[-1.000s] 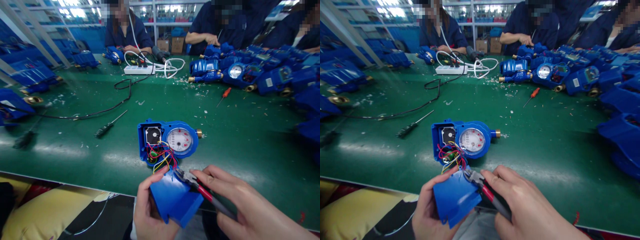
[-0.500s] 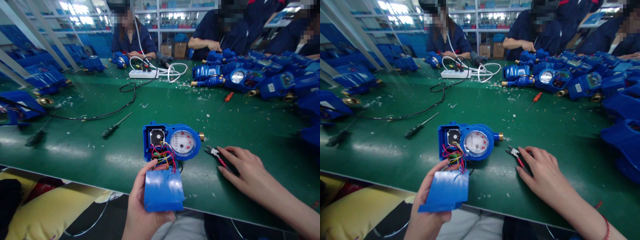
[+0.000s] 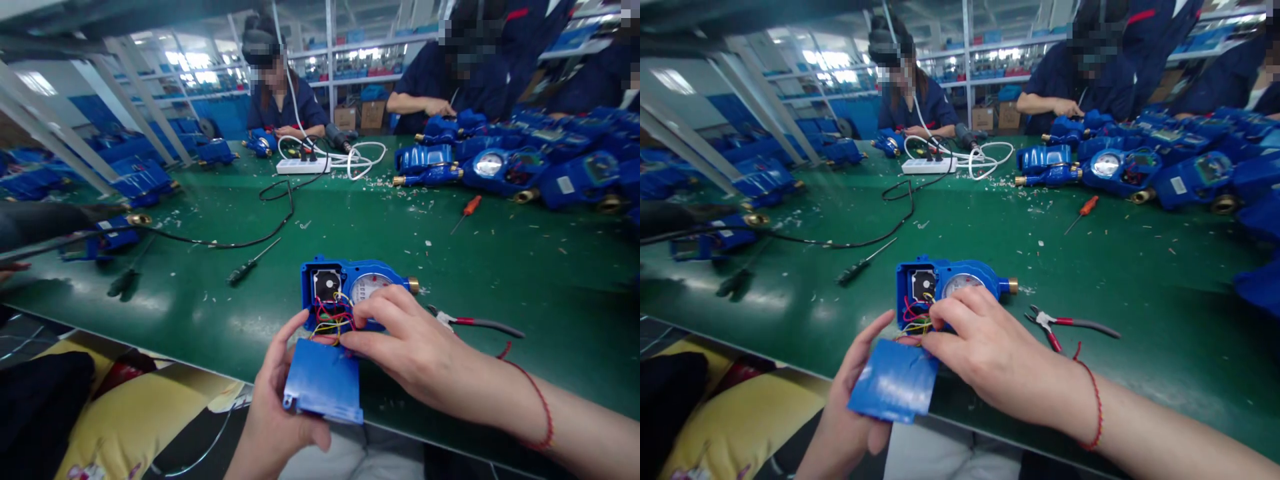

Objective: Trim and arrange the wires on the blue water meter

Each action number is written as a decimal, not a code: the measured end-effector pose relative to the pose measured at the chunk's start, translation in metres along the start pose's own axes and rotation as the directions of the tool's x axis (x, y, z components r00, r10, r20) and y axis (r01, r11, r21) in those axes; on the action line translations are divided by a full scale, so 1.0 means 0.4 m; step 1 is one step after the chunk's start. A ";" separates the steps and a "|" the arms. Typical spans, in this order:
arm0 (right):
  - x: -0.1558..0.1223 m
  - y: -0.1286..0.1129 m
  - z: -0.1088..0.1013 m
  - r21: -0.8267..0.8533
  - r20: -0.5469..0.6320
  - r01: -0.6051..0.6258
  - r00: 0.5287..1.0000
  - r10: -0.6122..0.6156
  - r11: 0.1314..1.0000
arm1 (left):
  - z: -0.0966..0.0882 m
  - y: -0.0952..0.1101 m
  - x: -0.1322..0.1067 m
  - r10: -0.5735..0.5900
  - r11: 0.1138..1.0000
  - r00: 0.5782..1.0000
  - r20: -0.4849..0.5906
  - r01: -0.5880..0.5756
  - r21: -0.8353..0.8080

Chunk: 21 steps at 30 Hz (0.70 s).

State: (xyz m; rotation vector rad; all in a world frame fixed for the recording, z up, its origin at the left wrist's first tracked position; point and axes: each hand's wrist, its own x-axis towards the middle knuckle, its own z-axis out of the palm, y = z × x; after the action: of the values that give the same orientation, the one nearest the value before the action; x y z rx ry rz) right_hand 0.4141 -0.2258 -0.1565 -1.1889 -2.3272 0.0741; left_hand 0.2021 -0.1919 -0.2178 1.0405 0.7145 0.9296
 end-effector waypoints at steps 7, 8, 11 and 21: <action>0.000 0.008 0.018 0.278 -0.133 -0.114 0.979 0.156 0.954 | -0.014 -0.018 0.031 -0.031 0.997 0.997 0.076 0.035 -0.062; 0.001 0.005 0.020 0.312 -0.146 -0.126 0.973 0.179 0.942 | -0.014 -0.019 0.035 -0.041 0.997 0.996 0.081 0.046 -0.065; 0.005 -0.002 0.028 0.377 -0.191 -0.160 0.950 0.246 0.912 | -0.016 -0.014 0.042 -0.064 0.995 0.992 0.110 0.072 -0.074; 0.010 -0.012 0.007 0.371 0.032 -0.185 0.982 0.186 0.910 | -0.025 0.019 0.034 -0.011 0.993 1.000 0.028 0.007 0.122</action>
State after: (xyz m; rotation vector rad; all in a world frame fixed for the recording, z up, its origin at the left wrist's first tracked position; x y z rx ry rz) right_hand 0.4073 -0.2252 -0.1558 -1.2023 -2.0660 0.5569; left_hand 0.1974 -0.1743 -0.2151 1.1546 0.7589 0.8704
